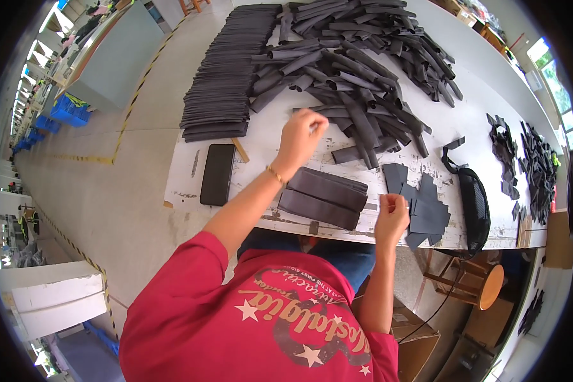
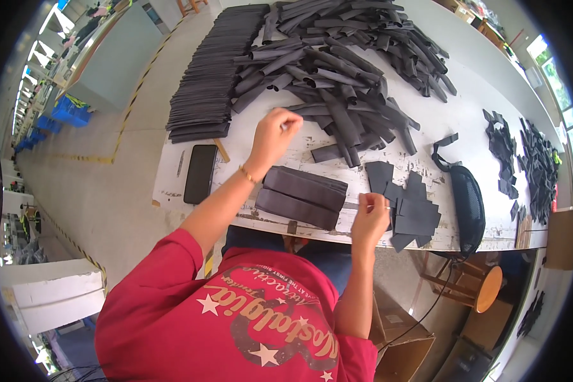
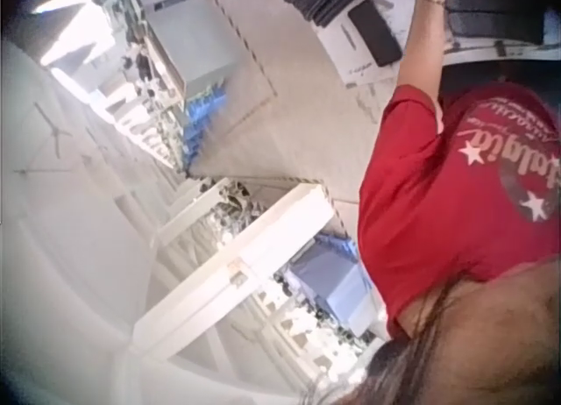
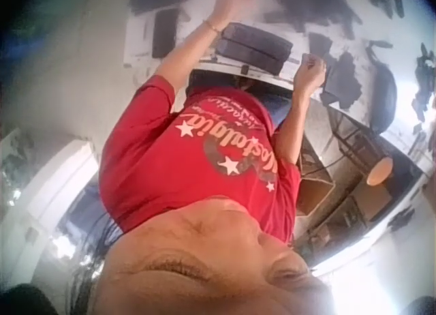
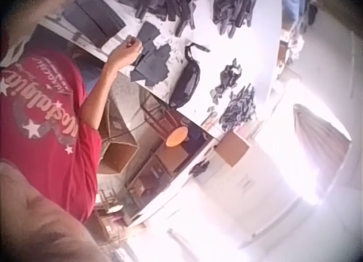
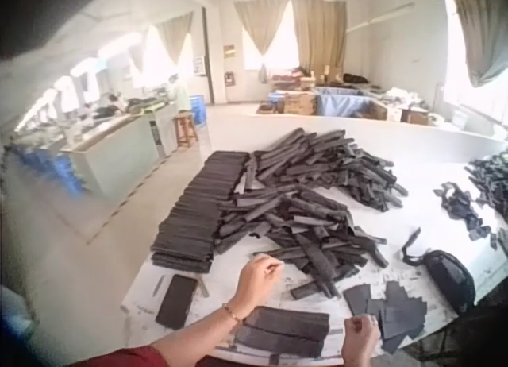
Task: Picking up, inspecting, and stacking small rectangular foam strips on a workbench.
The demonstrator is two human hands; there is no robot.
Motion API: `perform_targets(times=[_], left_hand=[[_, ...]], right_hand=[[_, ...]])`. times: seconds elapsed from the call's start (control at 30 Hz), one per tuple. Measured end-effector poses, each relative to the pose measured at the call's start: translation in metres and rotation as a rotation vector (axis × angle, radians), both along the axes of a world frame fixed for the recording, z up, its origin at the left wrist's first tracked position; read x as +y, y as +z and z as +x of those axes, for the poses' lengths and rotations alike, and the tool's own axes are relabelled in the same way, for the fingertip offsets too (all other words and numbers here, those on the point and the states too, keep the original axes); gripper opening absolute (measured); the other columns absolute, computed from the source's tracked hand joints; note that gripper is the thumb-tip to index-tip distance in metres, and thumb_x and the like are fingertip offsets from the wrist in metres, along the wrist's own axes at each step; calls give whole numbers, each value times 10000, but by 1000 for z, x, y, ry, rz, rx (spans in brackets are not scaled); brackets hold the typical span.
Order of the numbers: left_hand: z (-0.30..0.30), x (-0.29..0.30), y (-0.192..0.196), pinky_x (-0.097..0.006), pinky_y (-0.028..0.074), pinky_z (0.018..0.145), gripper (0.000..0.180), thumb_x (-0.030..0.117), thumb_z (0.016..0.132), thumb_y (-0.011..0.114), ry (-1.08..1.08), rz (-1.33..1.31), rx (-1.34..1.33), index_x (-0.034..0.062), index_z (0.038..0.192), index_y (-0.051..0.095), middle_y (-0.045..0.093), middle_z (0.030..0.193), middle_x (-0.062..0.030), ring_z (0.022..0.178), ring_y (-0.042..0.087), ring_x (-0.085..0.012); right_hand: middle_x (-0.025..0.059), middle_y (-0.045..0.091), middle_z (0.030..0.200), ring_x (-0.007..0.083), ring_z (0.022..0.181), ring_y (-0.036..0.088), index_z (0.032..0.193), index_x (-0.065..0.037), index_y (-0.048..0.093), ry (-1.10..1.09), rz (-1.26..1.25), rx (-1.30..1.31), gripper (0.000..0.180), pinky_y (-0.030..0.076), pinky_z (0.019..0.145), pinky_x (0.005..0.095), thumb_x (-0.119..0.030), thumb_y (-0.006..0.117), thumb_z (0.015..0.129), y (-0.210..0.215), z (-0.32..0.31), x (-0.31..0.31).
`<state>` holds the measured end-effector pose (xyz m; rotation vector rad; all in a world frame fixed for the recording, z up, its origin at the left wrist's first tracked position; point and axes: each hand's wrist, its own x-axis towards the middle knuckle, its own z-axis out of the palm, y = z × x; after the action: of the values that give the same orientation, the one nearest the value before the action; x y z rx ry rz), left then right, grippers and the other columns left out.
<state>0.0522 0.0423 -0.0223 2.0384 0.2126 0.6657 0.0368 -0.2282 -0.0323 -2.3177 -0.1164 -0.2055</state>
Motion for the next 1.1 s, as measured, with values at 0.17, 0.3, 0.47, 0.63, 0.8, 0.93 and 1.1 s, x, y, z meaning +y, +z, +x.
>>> perform_targets(times=[0.17,0.3,0.47,0.63,0.8,0.93,1.1], left_hand=[[72,30,-35,-402,494,771,115,124,824,679,86,609,-149,18,869,679,639,849,-139,806,609,-321],[89,48,-60,-424,496,786,175,180,854,642,29,557,204,17,888,694,665,872,-179,858,627,-363],[74,52,-48,-397,523,742,158,161,793,665,-23,336,337,31,855,729,699,815,-161,793,665,-327],[57,53,-29,-330,521,688,209,191,728,746,-116,68,526,25,855,735,720,799,-108,710,680,-207],[21,45,-15,-314,543,644,268,186,855,689,-303,-389,533,-22,1004,607,700,909,-128,739,685,-217],[-7,29,9,-415,596,675,339,69,932,546,-378,-911,589,-11,1220,387,677,932,-219,820,700,-309],[-35,15,14,-378,593,725,415,64,890,625,-380,-1103,326,-24,1253,445,666,1039,-164,847,695,-272]], right_hand=[[147,632,1005,334,963,564,997,-39,669,25,-495,-223,246,472,793,415,-218,691,829,-20,37,-21],[123,602,1117,292,1036,529,1115,-27,637,-13,-680,-114,386,434,841,403,-296,679,842,-27,46,-14],[133,590,1107,297,1056,511,1131,-14,613,-4,-739,-122,452,423,840,400,-355,675,839,-25,45,-3],[110,619,1015,269,986,558,952,-22,665,80,-925,-130,213,431,813,388,-207,594,872,-36,43,13],[106,638,926,265,914,600,808,-41,657,106,-860,-163,121,459,759,400,-103,554,816,-29,48,3],[119,646,936,291,906,607,768,-37,647,133,-723,-240,107,468,756,407,-93,567,812,-35,38,-4],[146,643,879,340,839,598,861,-34,696,181,-278,-228,98,485,755,411,-113,657,817,-27,37,-21]])
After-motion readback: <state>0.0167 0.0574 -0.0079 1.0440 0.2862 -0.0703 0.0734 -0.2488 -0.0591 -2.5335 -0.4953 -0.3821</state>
